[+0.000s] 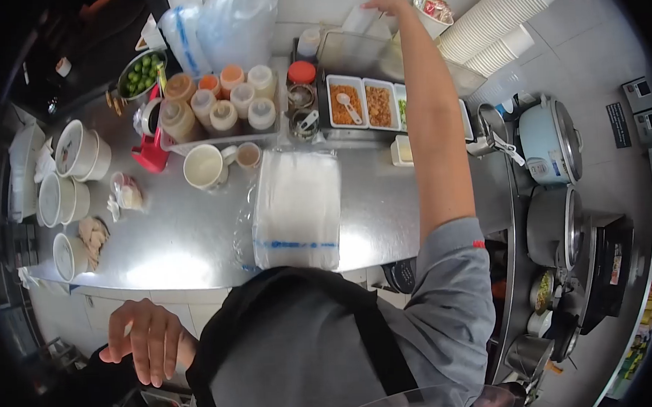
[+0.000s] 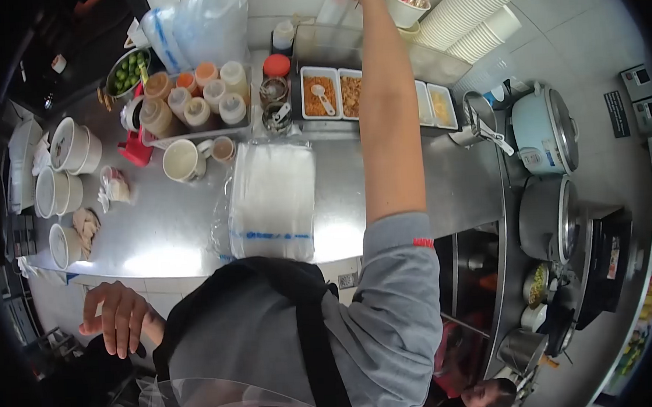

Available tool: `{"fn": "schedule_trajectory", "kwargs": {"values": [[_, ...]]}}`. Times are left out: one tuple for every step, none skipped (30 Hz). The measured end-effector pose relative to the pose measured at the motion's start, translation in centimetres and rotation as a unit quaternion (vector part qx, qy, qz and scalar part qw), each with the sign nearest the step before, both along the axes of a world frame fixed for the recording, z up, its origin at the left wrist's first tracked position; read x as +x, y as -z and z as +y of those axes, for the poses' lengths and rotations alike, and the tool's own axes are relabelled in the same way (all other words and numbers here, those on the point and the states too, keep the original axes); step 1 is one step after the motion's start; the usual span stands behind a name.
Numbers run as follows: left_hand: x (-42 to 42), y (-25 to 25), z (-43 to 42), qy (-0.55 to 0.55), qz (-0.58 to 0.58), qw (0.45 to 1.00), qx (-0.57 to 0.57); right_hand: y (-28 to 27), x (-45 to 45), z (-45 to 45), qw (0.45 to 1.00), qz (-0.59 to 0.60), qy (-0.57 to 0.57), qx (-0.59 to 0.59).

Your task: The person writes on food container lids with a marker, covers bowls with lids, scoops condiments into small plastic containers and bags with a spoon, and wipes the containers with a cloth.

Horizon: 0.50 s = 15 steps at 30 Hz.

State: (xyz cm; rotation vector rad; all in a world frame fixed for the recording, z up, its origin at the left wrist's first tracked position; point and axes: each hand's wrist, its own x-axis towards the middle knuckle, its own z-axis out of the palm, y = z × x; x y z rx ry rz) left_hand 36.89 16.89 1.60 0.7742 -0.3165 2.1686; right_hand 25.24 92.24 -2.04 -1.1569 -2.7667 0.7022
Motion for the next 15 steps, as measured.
{"fn": "schedule_trajectory", "kwargs": {"values": [[-0.3,0.3,-0.5,0.0,0.016,1.0,0.004,0.0,0.1,-0.7,0.998,-0.038,0.006,0.054],[-0.6,0.5,-0.9,0.0,0.035,0.999,0.011,-1.3,-0.2,-1.6,0.991,-0.073,0.012,0.112],[-0.9,1.0,-1.2,0.006,0.034,0.999,0.018,-2.3,-0.1,-2.6,0.979,-0.106,0.018,0.171],[-1.1,1.5,-1.3,0.012,0.035,0.999,0.026,-2.5,0.0,-2.8,0.988,-0.085,0.027,0.13],[-1.2,1.9,-1.4,0.018,0.037,0.999,0.034,-2.7,0.1,-3.1,0.993,-0.063,0.036,0.089],[-1.1,2.1,-1.5,0.011,0.031,0.999,0.027,-3.0,0.1,-3.4,0.997,-0.038,0.044,0.049],[-1.1,2.2,-1.5,0.003,0.027,0.999,0.022,-3.1,0.4,-4.9,0.993,-0.049,0.015,0.111],[-1.1,2.3,-1.4,-0.004,0.025,1.0,0.018,-2.9,0.5,-6.1,0.983,-0.058,-0.012,0.173],[-1.4,2.5,-1.3,0.003,0.039,0.999,0.021,-1.7,0.1,-5.3,0.971,-0.06,-0.017,0.229],[-1.8,2.8,-1.3,0.008,0.053,0.998,0.024,-1.2,-0.6,-4.3,0.957,-0.061,-0.022,0.284],[-2.1,2.9,-1.3,0.012,0.066,0.997,0.024,-2.6,-0.6,-4.6,0.966,-0.027,0.002,0.257],[-2.4,2.9,-1.0,0.02,0.071,0.997,0.011,-3.0,0.0,-5.1,0.974,0.004,0.026,0.225],[-2.6,3.2,-0.9,0.008,0.068,0.998,-0.015,-3.2,0.6,-5.7,0.98,0.034,0.05,0.191],[-2.9,3.6,-0.7,-0.002,0.065,0.997,-0.042,-3.5,1.0,-6.2,0.978,0.043,0.056,0.198],[-3.4,4.1,-0.4,-0.01,0.064,0.996,-0.068,-3.9,1.3,-6.8,0.975,0.054,0.065,0.205]]}}
